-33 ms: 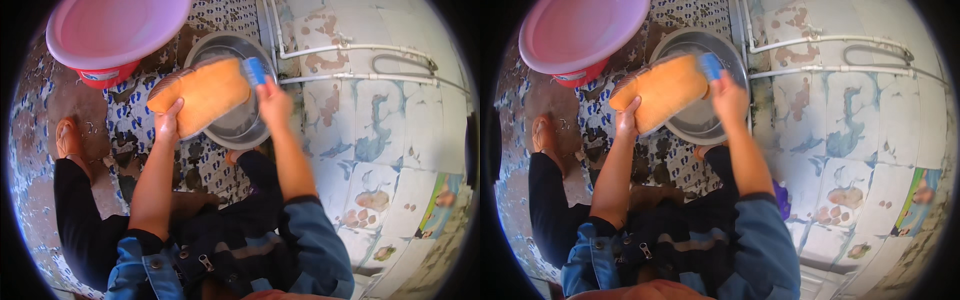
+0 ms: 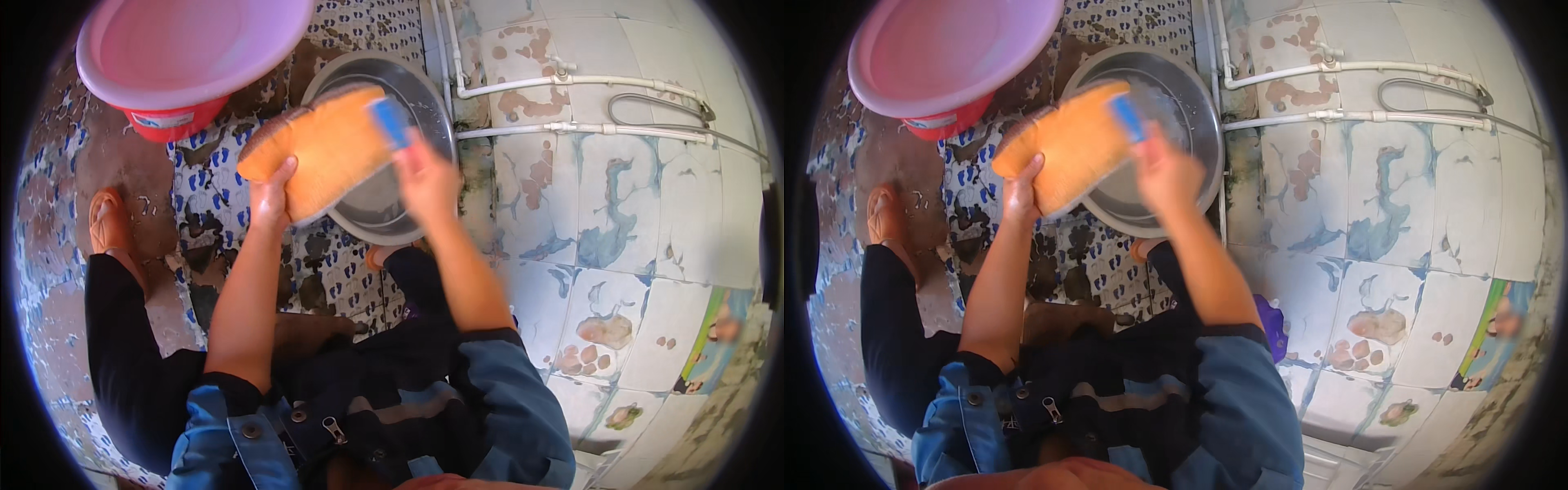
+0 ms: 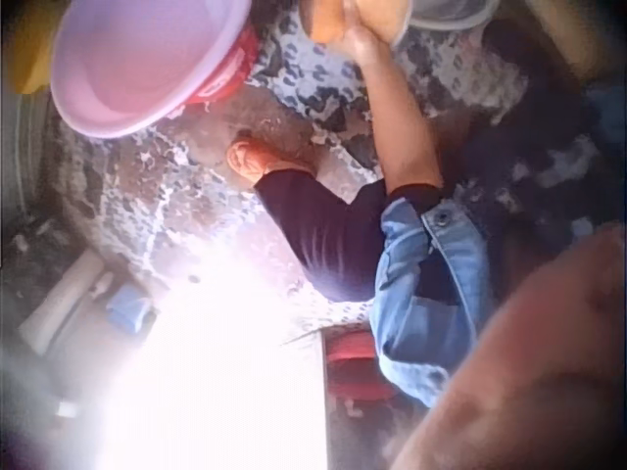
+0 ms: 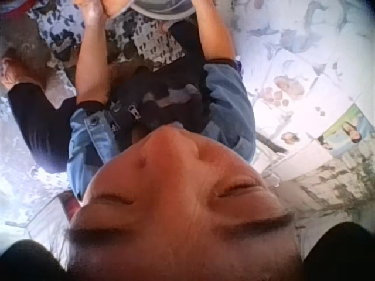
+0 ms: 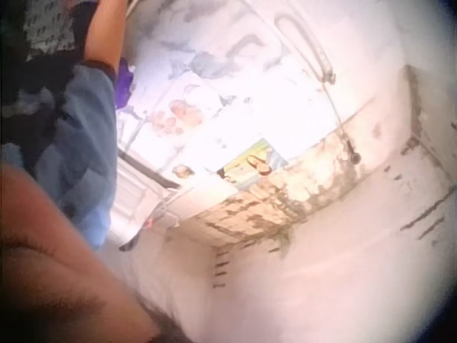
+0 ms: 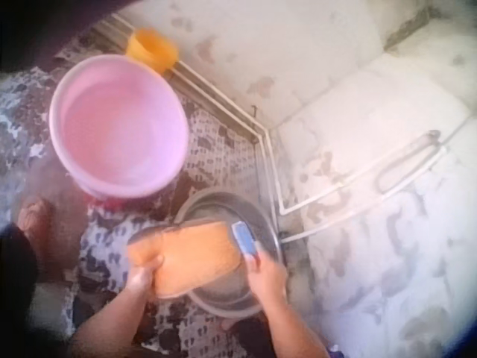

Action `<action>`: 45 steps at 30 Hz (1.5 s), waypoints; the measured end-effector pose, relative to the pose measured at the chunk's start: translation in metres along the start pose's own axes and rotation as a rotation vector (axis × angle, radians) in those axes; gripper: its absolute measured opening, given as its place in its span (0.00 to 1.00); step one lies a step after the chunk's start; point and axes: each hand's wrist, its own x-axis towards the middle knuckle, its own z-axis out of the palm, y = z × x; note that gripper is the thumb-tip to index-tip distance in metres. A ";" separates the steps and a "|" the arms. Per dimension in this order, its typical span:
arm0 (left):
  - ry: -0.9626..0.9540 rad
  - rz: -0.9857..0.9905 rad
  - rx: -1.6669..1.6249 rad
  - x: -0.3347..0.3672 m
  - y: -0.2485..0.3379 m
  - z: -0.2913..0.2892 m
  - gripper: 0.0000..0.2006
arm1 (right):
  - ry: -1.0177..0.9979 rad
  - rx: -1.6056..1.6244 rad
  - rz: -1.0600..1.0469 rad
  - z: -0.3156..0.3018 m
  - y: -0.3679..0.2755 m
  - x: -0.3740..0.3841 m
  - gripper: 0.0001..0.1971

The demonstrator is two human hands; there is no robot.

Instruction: The person scrubs a white and orange donut-shaped plush pillow with a blue brush. They hold the pillow over a metal basin and scrub the surface, including the face and the inner ring, repeatedly.

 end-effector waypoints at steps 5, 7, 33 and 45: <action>0.075 0.089 0.175 0.012 -0.018 -0.007 0.23 | -0.112 -0.149 0.043 0.022 0.005 0.009 0.17; 0.058 0.018 0.064 0.006 -0.012 -0.005 0.21 | -0.097 -0.268 0.225 0.014 0.064 0.017 0.16; 0.018 0.012 0.181 -0.022 -0.022 0.020 0.14 | -0.075 -0.055 0.135 0.019 -0.005 0.035 0.20; -0.008 0.048 0.156 -0.026 -0.029 0.023 0.15 | -0.183 0.059 0.193 0.006 -0.011 0.031 0.20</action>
